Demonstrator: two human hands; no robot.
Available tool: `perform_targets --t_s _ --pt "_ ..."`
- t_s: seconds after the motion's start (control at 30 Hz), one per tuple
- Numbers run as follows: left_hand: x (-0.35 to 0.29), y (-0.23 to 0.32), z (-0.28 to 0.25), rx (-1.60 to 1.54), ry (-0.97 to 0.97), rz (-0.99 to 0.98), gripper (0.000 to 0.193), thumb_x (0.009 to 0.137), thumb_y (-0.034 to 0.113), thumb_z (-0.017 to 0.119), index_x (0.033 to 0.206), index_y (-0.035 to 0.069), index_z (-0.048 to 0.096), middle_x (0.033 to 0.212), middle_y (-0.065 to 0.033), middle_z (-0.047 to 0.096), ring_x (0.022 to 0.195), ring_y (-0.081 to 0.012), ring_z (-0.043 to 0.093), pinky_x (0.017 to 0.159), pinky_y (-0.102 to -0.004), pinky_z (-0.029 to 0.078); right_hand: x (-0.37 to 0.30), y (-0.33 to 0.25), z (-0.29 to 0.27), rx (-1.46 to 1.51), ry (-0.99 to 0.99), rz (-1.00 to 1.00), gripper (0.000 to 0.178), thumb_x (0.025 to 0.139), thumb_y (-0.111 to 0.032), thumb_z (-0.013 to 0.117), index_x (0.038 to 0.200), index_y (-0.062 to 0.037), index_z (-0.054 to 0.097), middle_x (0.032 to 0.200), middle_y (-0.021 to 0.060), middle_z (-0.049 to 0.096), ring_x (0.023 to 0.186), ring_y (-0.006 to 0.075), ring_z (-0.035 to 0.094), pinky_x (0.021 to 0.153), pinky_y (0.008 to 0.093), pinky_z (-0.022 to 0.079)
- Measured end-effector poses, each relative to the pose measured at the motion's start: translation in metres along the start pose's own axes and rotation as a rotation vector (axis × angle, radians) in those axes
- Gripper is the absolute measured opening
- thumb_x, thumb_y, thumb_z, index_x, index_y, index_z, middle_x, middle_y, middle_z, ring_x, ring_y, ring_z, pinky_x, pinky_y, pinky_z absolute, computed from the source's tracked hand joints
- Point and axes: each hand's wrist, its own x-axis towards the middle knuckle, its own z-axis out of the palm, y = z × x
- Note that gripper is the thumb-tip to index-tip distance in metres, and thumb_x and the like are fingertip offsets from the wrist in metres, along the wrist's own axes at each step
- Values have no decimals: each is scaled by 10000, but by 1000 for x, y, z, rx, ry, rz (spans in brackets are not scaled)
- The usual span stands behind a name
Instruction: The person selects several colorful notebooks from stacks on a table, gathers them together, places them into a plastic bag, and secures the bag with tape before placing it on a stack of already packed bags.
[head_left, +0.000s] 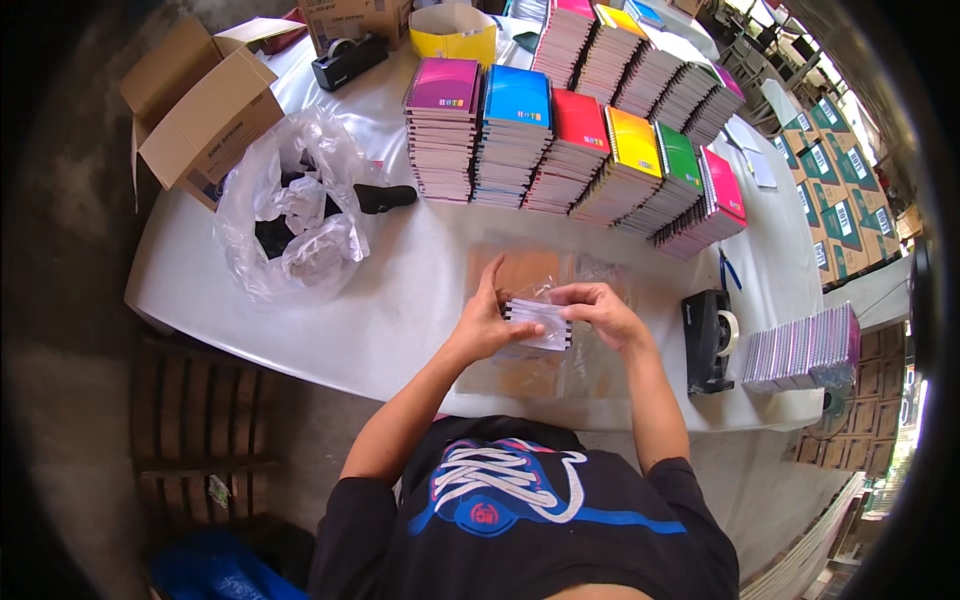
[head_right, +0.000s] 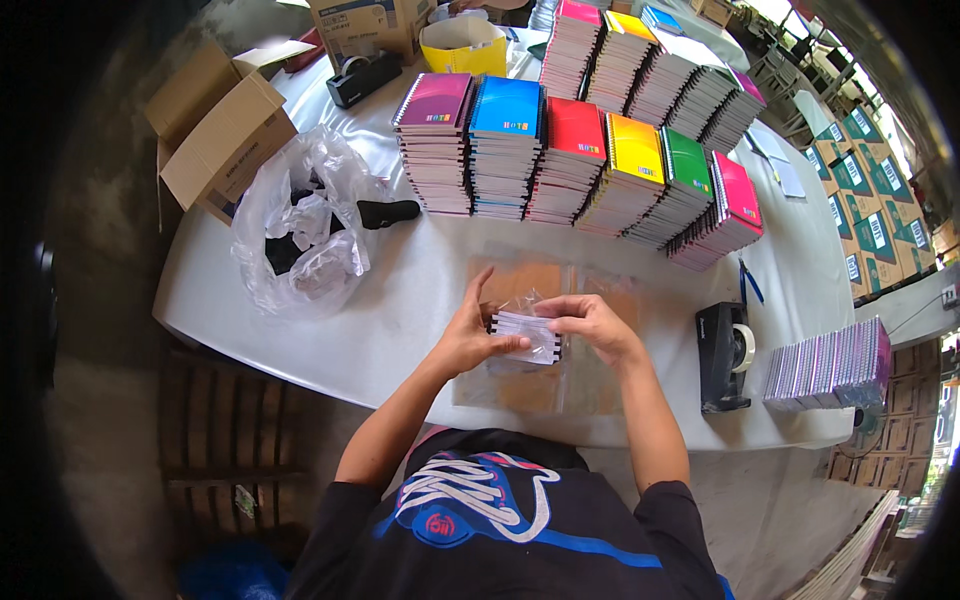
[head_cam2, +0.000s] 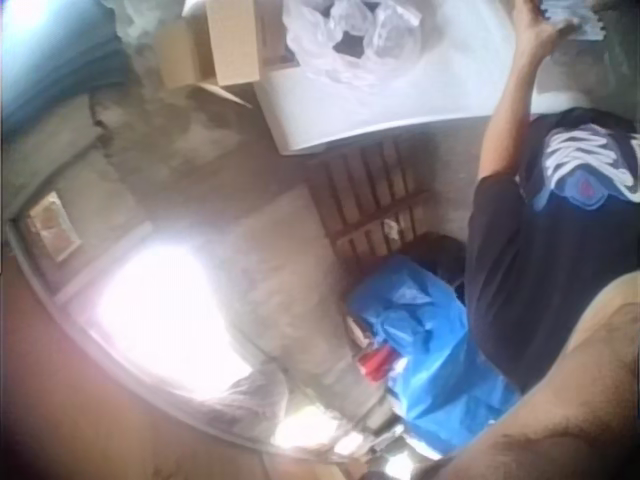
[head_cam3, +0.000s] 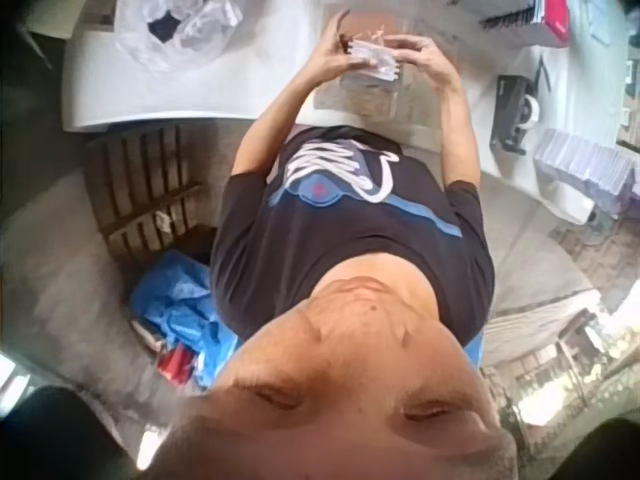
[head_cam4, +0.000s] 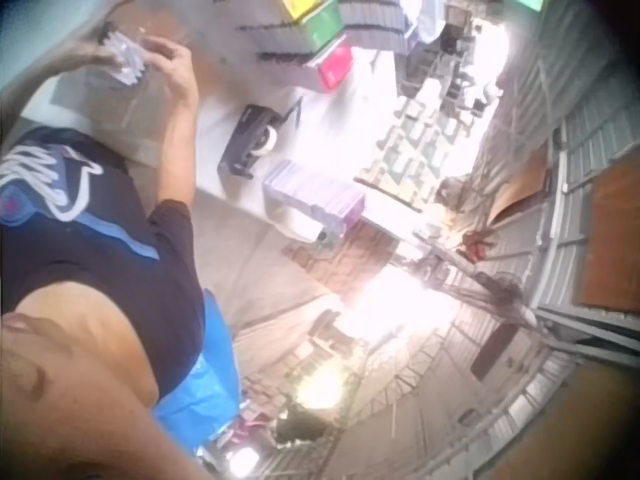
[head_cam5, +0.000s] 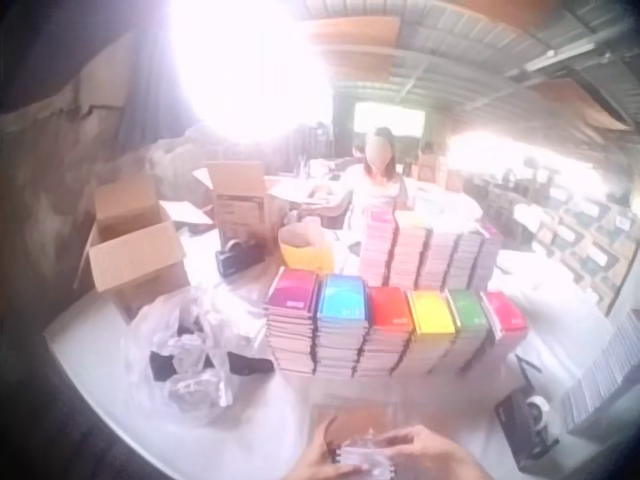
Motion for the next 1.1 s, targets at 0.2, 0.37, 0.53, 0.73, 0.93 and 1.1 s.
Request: perform_targets --t_s 0.2,0.37,0.53,0.73,0.93,1.1 --pt "7 -2 1 117 -14 49 1003 605 254 857 1390 38 272 1042 -183 657 951 -273 645 857 -350 485 29 -19 19 -29 105 -357 106 734 -57 691 825 -14 725 872 104 684 789 152 627 772 278 486" --pt "9 3 -3 147 -71 -40 497 630 249 829 1028 7 656 887 -150 693 843 -224 666 771 -323 507 -1 -25 34 155 190 -206 601 729 -53 732 1276 -23 485 1151 111 588 1026 157 553 891 298 444" --pt "14 15 -1 230 46 -9 246 718 205 777 783 -13 684 765 -141 688 924 -218 652 760 -322 498 -17 0 41 -310 189 -42 704 629 -154 846 1228 10 515 1048 117 618 964 157 581 821 290 468" --pt "15 8 1 230 71 113 258 716 229 782 749 -7 684 874 -157 689 1024 -227 624 783 -330 491 -7 3 35 -184 283 65 344 630 -111 832 916 15 689 836 66 673 735 119 614 675 270 492" --pt "17 8 -16 76 -163 -52 181 751 121 753 853 -13 685 958 -105 690 1027 -195 586 899 -329 443 -10 4 36 -393 374 -74 275 661 -140 804 892 -21 715 769 48 666 695 117 611 632 275 485" --pt "13 4 -5 227 11 306 74 732 29 704 804 29 687 925 -55 701 1059 -220 580 1006 -376 363 -15 7 51 -673 506 -401 215 700 -154 763 897 -81 717 850 52 660 794 211 622 818 352 457"
